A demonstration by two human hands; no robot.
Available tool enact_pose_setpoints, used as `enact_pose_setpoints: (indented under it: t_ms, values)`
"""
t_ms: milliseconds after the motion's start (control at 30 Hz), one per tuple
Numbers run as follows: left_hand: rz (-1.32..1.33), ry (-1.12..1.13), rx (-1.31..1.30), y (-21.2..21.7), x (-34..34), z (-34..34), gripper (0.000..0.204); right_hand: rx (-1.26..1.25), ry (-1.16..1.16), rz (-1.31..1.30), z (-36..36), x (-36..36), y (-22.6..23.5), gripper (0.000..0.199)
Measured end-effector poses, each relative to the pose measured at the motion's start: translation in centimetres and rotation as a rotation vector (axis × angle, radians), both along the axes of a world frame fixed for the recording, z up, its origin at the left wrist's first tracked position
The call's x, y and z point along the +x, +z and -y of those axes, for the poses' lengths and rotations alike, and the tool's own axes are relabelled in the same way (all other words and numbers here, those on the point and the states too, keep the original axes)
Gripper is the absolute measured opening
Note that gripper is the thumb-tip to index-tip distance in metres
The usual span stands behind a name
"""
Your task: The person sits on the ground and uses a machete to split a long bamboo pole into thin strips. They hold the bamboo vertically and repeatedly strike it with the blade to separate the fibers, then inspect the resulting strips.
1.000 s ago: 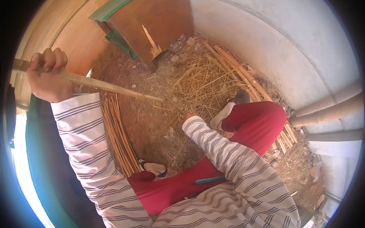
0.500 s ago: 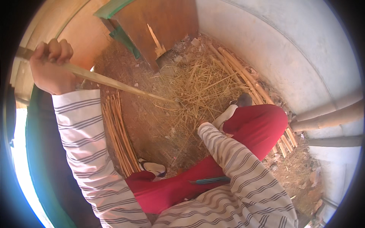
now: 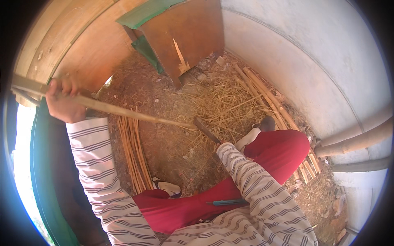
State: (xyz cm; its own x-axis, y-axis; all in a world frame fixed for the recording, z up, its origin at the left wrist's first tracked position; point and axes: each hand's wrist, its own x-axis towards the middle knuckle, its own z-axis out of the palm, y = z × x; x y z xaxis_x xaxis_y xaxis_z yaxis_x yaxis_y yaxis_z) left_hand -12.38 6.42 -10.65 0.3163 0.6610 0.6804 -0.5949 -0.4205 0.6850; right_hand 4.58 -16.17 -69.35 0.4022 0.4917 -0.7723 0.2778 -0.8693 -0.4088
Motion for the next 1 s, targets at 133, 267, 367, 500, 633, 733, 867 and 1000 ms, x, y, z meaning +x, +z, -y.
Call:
enact_pose_setpoints:
  t_ms: [133, 267, 367, 500, 633, 733, 867, 1000]
  values:
    - [0.02, 0.12, -0.011, -0.6, -5.0, -2.5, 0.035, 0.013, 0.11, 0.012, -0.2, 0.0, -1.4, 0.038]
    - [0.02, 0.048, 0.019, -1.5, -6.8, -1.6, 0.038, -0.009, 0.059, 0.09, -0.2, -1.1, 1.7, 0.043]
    - [0.057, 0.11, 0.006, -1.9, -3.7, 0.8, 0.036, -0.091, -0.072, 0.156, -0.7, -0.1, 3.7, 0.043]
    - [0.03, 0.165, 0.049, -0.1, -1.7, 3.4, 0.034, 0.201, -0.127, 0.399, 0.3, -2.0, 11.1, 0.036]
    - [0.052, 0.05, 0.039, 0.1, -0.2, 3.9, 0.033, 0.297, -0.278, 0.33, 1.6, -2.8, 15.0, 0.037]
    - [0.074, 0.074, 0.047, -0.9, 1.5, 3.2, 0.03, 0.266, -0.255, 0.381, 1.3, -1.9, 13.2, 0.037]
    - [0.045, 0.102, 0.042, -0.8, 2.3, 3.3, 0.029, 0.156, -0.239, 0.35, 1.4, -1.0, 11.5, 0.038]
    - [0.056, 0.091, 0.021, -0.9, 1.9, 3.1, 0.029, 0.304, -0.351, 0.318, 0.9, -1.5, 13.5, 0.038]
